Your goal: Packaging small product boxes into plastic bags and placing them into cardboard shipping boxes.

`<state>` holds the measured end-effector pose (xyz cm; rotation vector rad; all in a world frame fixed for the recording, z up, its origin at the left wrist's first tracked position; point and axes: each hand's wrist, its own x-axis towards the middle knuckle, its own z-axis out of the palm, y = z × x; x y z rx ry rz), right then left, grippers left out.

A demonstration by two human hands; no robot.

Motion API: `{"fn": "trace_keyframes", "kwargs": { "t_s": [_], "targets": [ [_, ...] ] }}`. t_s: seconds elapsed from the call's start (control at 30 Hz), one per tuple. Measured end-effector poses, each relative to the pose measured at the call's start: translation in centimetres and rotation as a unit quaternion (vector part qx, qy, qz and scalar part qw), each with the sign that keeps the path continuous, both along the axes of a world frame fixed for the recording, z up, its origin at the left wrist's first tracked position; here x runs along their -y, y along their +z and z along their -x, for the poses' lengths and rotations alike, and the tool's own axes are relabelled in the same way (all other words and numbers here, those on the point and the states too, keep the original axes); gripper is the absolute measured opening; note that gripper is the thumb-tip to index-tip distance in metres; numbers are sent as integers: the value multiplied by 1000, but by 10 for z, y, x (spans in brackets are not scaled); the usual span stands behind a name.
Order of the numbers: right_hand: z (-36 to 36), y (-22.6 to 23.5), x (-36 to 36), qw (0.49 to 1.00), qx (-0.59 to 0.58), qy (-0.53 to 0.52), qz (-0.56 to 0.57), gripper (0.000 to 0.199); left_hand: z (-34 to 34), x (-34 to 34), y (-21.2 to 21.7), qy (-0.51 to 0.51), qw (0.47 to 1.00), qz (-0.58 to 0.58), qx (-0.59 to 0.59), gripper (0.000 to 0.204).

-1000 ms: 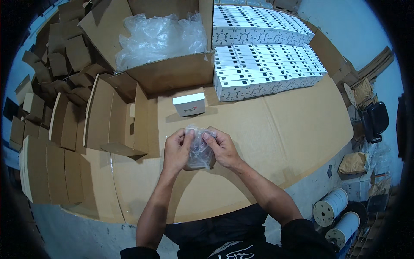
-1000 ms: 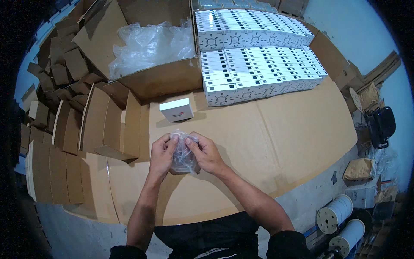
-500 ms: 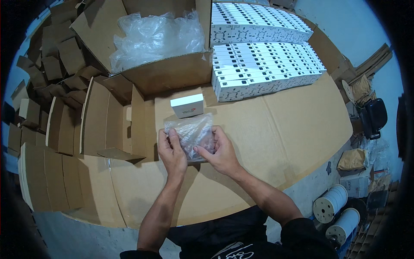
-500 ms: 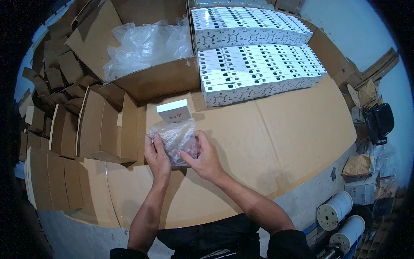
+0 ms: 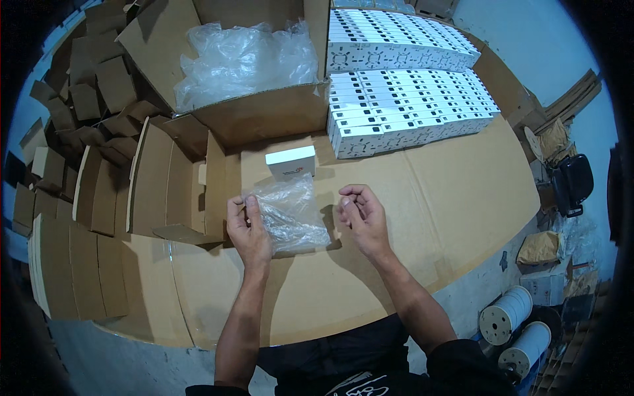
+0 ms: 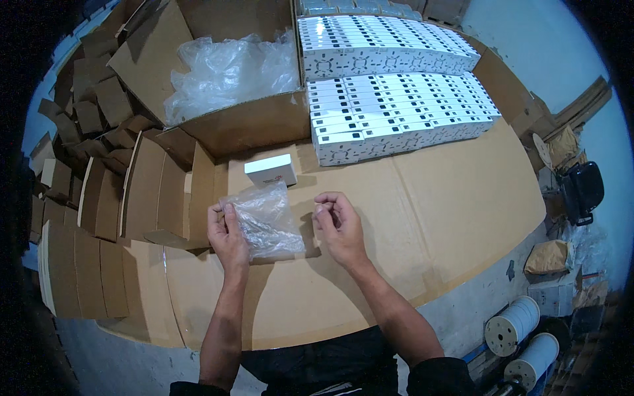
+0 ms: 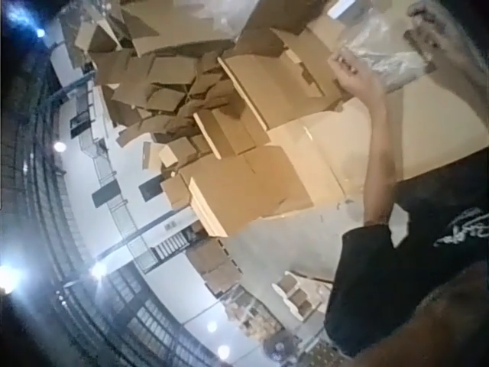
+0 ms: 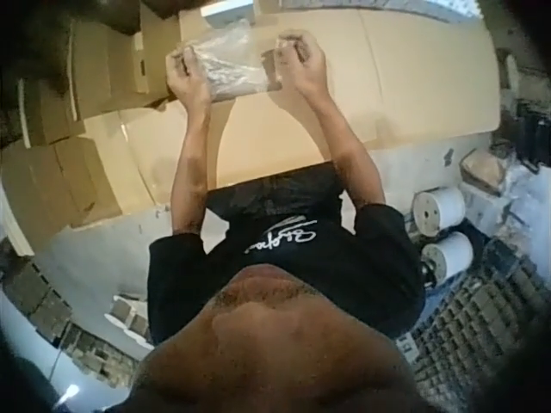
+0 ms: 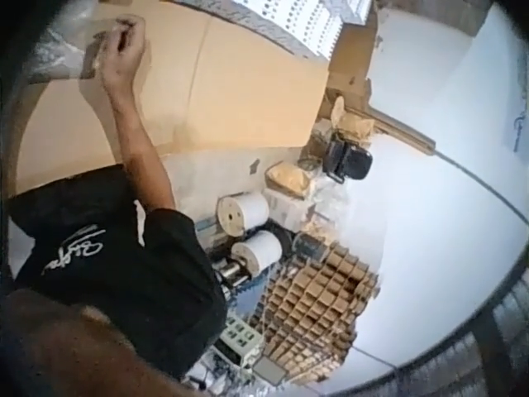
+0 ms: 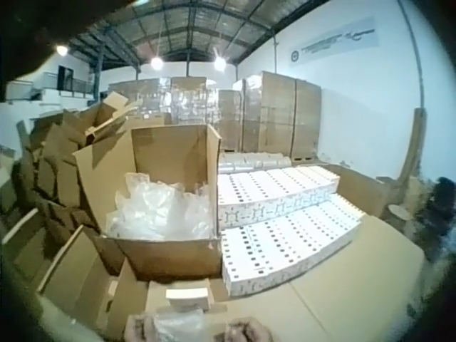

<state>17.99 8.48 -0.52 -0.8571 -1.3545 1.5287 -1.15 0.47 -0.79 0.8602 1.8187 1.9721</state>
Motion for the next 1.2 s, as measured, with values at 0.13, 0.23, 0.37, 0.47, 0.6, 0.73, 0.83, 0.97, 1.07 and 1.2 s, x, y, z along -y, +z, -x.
{"fn": "trace_keyframes", "kwargs": {
  "t_s": [0.13, 0.23, 0.37, 0.47, 0.6, 0.73, 0.83, 0.97, 1.07, 1.2],
  "targets": [
    [16, -2, 10, 999, 24, -1, -27, 14, -19, 2, -1, -52, 998, 28, 9, 20],
    [24, 2, 10, 997, 73, -16, 17, 25, -26, 6, 1, -101, 994, 41, -24, 21],
    [18, 3, 11, 987, 133, -39, -84, 26, -28, 1, 5, -118, 991, 29, 48, 22],
    [19, 5, 16, 984, 138, -74, -85, 30, -26, -1, 5, -121, 991, 12, 53, 21],
    [17, 3, 12, 986, 134, -73, -69, 32, -23, 2, 5, -142, 985, 18, 93, 20],
    [18, 4, 10, 983, 133, -59, -110, 28, -19, 2, 4, -126, 992, 20, 26, 21],
    [23, 10, 20, 993, 101, -37, -37, 26, -23, 0, 5, -78, 997, -3, 18, 23],
    [22, 7, 23, 986, 159, 1, -58, 24, -20, 0, 3, -42, 999, 15, -14, 25],
    [24, 8, 22, 983, 141, -19, -116, 26, -18, -1, 8, -21, 999, 3, -40, 24],
    [22, 5, 20, 983, 152, -36, -101, 27, -11, 1, 10, -15, 1000, -12, 5, 23]
  ]
}}
